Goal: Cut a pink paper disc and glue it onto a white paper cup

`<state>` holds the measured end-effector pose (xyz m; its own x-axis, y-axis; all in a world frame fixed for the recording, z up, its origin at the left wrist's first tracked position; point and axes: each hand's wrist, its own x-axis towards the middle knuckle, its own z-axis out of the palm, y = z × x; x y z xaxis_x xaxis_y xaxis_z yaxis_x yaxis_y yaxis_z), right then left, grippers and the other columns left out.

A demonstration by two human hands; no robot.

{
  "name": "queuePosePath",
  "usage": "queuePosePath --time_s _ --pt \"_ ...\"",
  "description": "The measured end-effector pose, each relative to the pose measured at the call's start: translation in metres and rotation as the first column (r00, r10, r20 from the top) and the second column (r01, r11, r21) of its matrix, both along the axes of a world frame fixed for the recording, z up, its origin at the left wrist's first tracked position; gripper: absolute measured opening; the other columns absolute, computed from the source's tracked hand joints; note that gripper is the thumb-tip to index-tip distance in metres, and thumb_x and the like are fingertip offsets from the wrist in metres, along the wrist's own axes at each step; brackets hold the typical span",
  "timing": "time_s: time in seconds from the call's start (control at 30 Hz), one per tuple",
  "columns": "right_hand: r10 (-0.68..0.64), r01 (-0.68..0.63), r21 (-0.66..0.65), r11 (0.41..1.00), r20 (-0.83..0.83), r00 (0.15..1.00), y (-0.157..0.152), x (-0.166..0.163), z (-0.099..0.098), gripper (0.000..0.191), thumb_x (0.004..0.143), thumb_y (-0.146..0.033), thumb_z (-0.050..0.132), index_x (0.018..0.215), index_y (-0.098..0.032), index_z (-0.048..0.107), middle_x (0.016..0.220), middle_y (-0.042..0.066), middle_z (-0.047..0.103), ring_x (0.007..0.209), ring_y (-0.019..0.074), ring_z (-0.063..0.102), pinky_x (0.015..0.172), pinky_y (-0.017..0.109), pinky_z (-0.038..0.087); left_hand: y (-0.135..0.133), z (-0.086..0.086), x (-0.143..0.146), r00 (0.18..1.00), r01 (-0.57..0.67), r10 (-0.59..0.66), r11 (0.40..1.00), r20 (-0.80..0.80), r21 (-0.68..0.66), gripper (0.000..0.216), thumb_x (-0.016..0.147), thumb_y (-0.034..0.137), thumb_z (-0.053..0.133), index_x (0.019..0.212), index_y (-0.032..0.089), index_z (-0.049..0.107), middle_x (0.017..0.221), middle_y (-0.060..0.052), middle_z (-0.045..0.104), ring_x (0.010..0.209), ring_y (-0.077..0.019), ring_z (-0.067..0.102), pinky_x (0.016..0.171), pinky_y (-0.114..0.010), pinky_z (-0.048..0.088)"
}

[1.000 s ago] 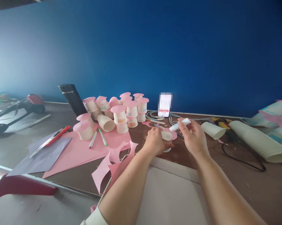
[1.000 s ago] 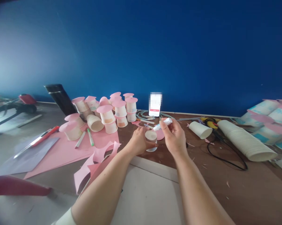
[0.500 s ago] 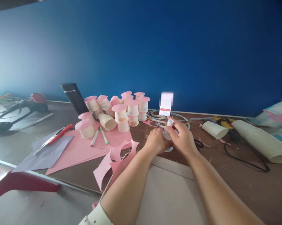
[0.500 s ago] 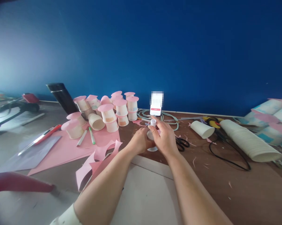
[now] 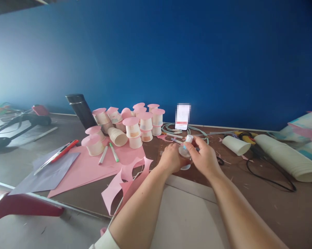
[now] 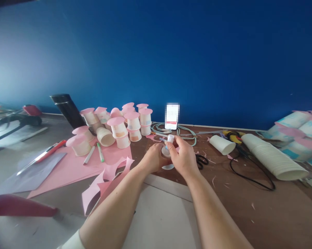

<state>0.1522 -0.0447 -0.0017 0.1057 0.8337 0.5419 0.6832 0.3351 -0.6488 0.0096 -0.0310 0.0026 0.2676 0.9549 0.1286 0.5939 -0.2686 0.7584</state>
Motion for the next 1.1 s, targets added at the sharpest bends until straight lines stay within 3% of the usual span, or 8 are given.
queuePosePath --time_s 0.17,0.3,0.37,0.5,0.63,0.77,0.93,1.1 --pt "-0.024 0.024 0.024 0.999 -0.019 1.0 -0.002 -0.001 0.0 0.033 0.089 -0.051 0.061 0.107 -0.024 0.068 0.093 0.008 0.075 0.082 0.0266 0.068 0.076 0.038 0.049 0.0 -0.001 0.0 1.0 0.005 -0.005 1.0 -0.002 0.005 0.039 0.061 0.033 0.084 0.093 0.019 0.067 0.107 -0.015 0.071 0.105 -0.0342 0.064 0.088 -0.042 0.051" --pt "0.014 -0.041 -0.087 0.995 -0.286 0.958 -0.004 -0.002 0.005 0.038 0.085 -0.058 0.064 0.098 -0.023 0.069 0.087 0.007 0.074 0.079 0.0244 0.067 0.071 0.036 0.05 -0.001 0.0 0.0 0.999 -0.008 0.007 1.0 -0.037 -0.024 0.048 0.063 0.039 0.084 0.102 0.016 0.067 0.115 -0.019 0.067 0.111 -0.0372 0.062 0.091 -0.044 0.05" --pt "-0.035 -0.016 -0.096 0.995 -0.504 0.863 -0.001 0.001 0.007 0.04 0.081 -0.062 0.068 0.089 -0.022 0.069 0.084 0.007 0.074 0.077 0.0232 0.067 0.069 0.034 0.05 -0.002 0.001 0.0 0.999 -0.013 0.01 0.998 -0.05 -0.06 0.063 0.062 0.042 0.085 0.114 0.014 0.064 0.124 -0.021 0.063 0.119 -0.0395 0.058 0.096 -0.047 0.048" --pt "-0.033 -0.04 -0.063 0.997 -0.851 0.525 0.005 0.009 0.011 0.041 0.066 -0.058 0.082 0.078 -0.022 0.067 0.071 0.003 0.069 0.064 0.0166 0.06 0.062 0.031 0.049 -0.003 0.002 0.0 0.997 -0.022 0.025 0.999 0.075 -0.036 0.092 0.057 0.044 0.09 0.137 0.019 0.052 0.136 -0.019 0.057 0.131 -0.038 0.048 0.107 -0.048 0.04" --pt "0.017 -0.154 -0.04 0.987 -0.934 0.357 0.004 0.009 0.017 0.037 0.06 -0.047 0.088 0.079 -0.022 0.068 0.072 0.001 0.068 0.062 0.0147 0.058 0.06 0.03 0.048 -0.005 0.006 0.002 0.941 -0.076 0.055 0.996 0.334 0.05 0.077 0.067 0.045 0.085 0.133 0.019 0.055 0.129 -0.015 0.062 0.122 -0.0301 0.054 0.102 -0.042 0.045" --pt "0.06 -0.21 -0.013 0.978 -0.939 0.339 -0.002 0.003 0.021 0.033 0.062 -0.042 0.088 0.079 -0.021 0.069 0.077 0.002 0.069 0.065 0.0151 0.059 0.06 0.029 0.048 -0.01 0.013 0.005 0.863 -0.071 0.031 0.996 0.504 0.06 0.05 0.073 0.034 0.082 0.117 0.019 0.063 0.117 -0.01 0.068 0.106 -0.0211 0.062 0.091 -0.034 0.049" --pt "0.09 -0.321 -0.047 0.946 -0.913 0.398 -0.008 -0.004 0.022 0.031 0.068 -0.044 0.085 0.081 -0.02 0.069 0.076 0.002 0.067 0.066 0.0154 0.059 0.055 0.027 0.044 -0.008 0.013 0.008 0.766 -0.018 0.004 1.0 0.643 0.014 0.026 0.078 0.025 0.076 0.102 0.02 0.068 0.095 -0.005 0.072 0.085 -0.0154 0.064 0.078 -0.029 0.051" --pt "0.058 -0.257 -0.062 0.964 -0.898 0.436 -0.007 0.002 0.023 0.041 0.068 -0.046 0.085 0.102 -0.025 0.075 0.093 0.003 0.071 0.072 0.0151 0.06 0.059 0.028 0.047 -0.001 0.008 0.004 0.665 -0.001 0.07 0.996 0.744 -0.093 0.023 0.078 0.03 0.078 0.096 0.018 0.068 0.087 -0.004 0.072 0.081 -0.0152 0.065 0.075 -0.028 0.051"
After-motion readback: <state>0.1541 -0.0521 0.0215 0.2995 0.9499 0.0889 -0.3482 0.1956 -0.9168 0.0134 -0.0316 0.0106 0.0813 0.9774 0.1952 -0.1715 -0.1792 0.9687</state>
